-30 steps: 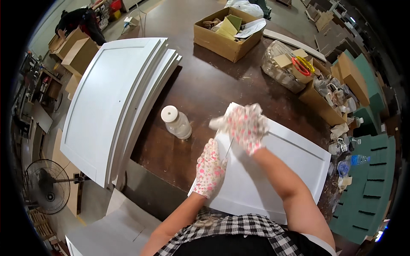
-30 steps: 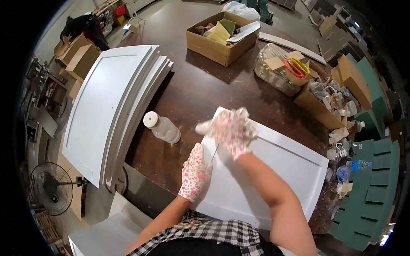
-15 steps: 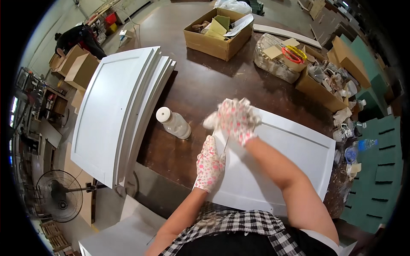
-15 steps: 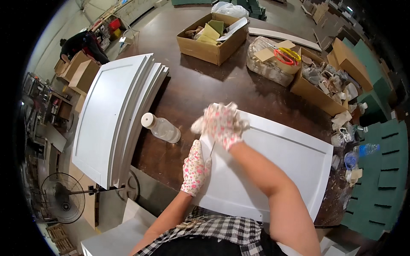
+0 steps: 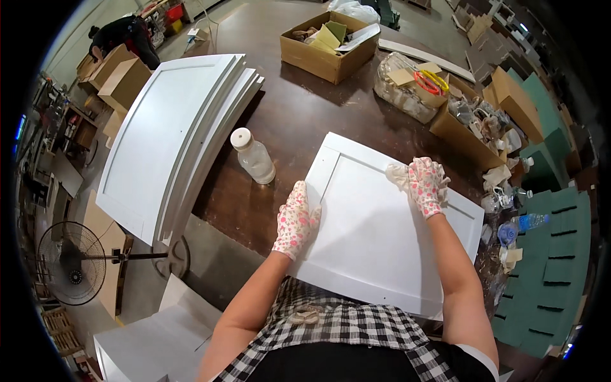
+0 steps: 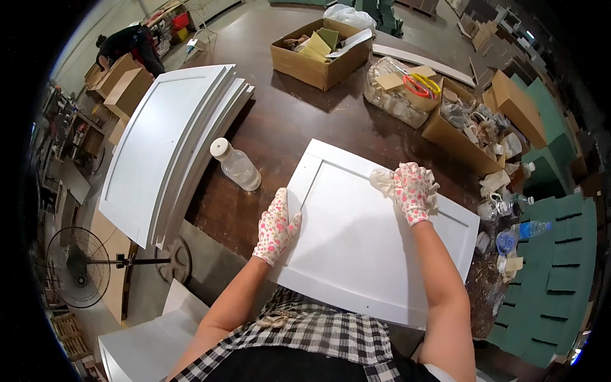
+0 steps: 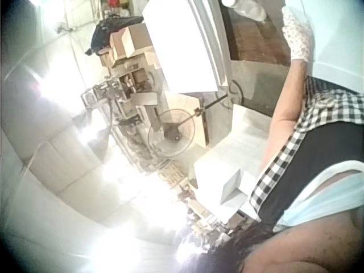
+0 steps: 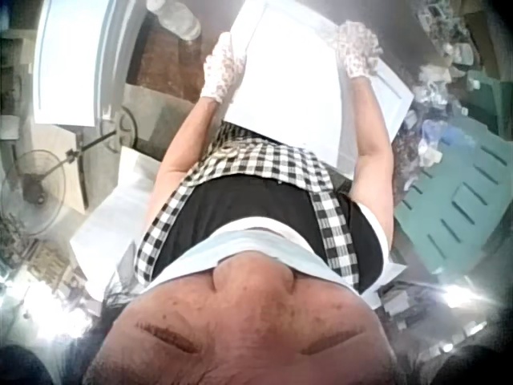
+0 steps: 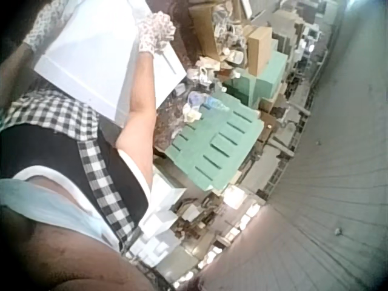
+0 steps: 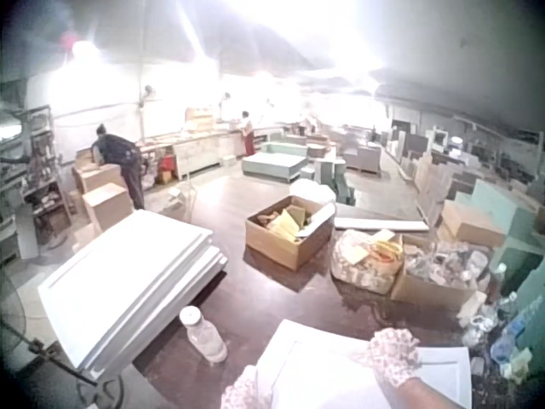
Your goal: The person wipes a white cabinet door using a cloth and liquid from a bottle, then rubs a sanding block along the edges before wiping the surface again.
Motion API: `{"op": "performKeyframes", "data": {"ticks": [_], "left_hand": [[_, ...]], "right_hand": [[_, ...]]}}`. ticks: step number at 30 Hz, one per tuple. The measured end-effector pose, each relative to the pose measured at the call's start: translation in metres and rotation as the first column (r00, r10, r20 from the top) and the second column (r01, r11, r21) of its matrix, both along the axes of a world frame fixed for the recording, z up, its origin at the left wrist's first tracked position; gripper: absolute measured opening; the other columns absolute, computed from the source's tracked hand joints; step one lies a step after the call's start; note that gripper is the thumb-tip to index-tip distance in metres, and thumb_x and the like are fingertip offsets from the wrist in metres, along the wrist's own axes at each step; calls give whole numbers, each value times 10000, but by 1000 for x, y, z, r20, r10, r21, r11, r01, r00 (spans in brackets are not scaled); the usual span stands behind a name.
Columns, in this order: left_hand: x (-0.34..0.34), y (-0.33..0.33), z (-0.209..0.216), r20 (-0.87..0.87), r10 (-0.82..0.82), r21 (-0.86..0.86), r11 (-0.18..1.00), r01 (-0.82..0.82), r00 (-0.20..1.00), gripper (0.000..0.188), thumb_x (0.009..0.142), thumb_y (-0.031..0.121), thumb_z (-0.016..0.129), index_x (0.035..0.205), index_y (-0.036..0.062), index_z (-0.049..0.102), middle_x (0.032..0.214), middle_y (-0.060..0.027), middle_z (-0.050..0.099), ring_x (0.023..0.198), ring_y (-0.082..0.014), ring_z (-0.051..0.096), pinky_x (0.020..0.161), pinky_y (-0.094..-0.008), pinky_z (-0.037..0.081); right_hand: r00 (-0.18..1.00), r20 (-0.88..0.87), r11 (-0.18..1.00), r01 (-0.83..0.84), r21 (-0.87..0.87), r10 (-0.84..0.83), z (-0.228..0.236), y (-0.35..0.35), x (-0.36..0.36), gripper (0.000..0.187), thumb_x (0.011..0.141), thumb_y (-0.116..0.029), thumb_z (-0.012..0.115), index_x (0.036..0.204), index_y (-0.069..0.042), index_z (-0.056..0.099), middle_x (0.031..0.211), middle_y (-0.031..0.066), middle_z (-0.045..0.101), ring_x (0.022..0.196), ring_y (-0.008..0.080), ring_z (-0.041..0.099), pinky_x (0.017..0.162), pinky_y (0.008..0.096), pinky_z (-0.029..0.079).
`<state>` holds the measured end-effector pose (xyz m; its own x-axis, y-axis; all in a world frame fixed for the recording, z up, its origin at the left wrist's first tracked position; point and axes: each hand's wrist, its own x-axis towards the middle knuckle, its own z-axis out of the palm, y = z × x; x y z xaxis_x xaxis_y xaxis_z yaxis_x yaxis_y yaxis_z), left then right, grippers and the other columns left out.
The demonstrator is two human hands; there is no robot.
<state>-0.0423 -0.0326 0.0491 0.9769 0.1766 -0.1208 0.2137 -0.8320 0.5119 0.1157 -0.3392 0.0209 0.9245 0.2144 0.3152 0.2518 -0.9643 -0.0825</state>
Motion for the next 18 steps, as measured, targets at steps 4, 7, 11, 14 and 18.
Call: {"op": "performKeyframes", "data": {"ticks": [4,7,11,14,18], "left_hand": [[-7,5,1,-25,4,-21,1000,-4,1000,682,870,279,604,1393,-56,322,1391,-235,423,1226,-351,476,1023,-421,376],[-1,-1,-7,43,-40,-33,999,41,998,685,872,277,599,1403,-46,312,1388,-234,424,1238,-347,464,1025,-427,368],[-5,-3,-11,61,-6,-53,999,9,998,675,870,266,594,1405,-33,313,1377,-231,436,1225,-362,467,1012,-443,373],[-3,7,3,23,40,-122,992,-37,999,671,853,261,606,1394,-26,332,1334,-242,475,1158,-385,513,974,-439,408],[-4,10,15,-149,12,-298,953,-57,989,703,844,269,619,1405,-26,315,1330,-251,475,1136,-391,524,968,-435,417]], "right_hand": [[958,-272,964,-152,-220,89,8,84,22,160,864,-215,533,935,-102,620,1011,96,580,1026,253,517,884,391,427],[964,10,961,-266,70,266,-12,163,48,187,821,-224,539,930,-91,614,968,108,589,953,267,556,855,398,431],[968,-11,944,-246,-221,250,8,215,19,234,811,-221,539,974,-68,608,934,128,593,922,297,572,816,451,433],[876,60,826,-425,-369,478,-8,223,-71,427,821,-205,516,1178,27,550,1118,184,597,1111,425,526,1031,623,290],[817,-108,817,-574,-57,567,15,218,-64,419,837,-211,521,1173,38,554,1142,191,585,1095,440,535,997,640,319]]}}
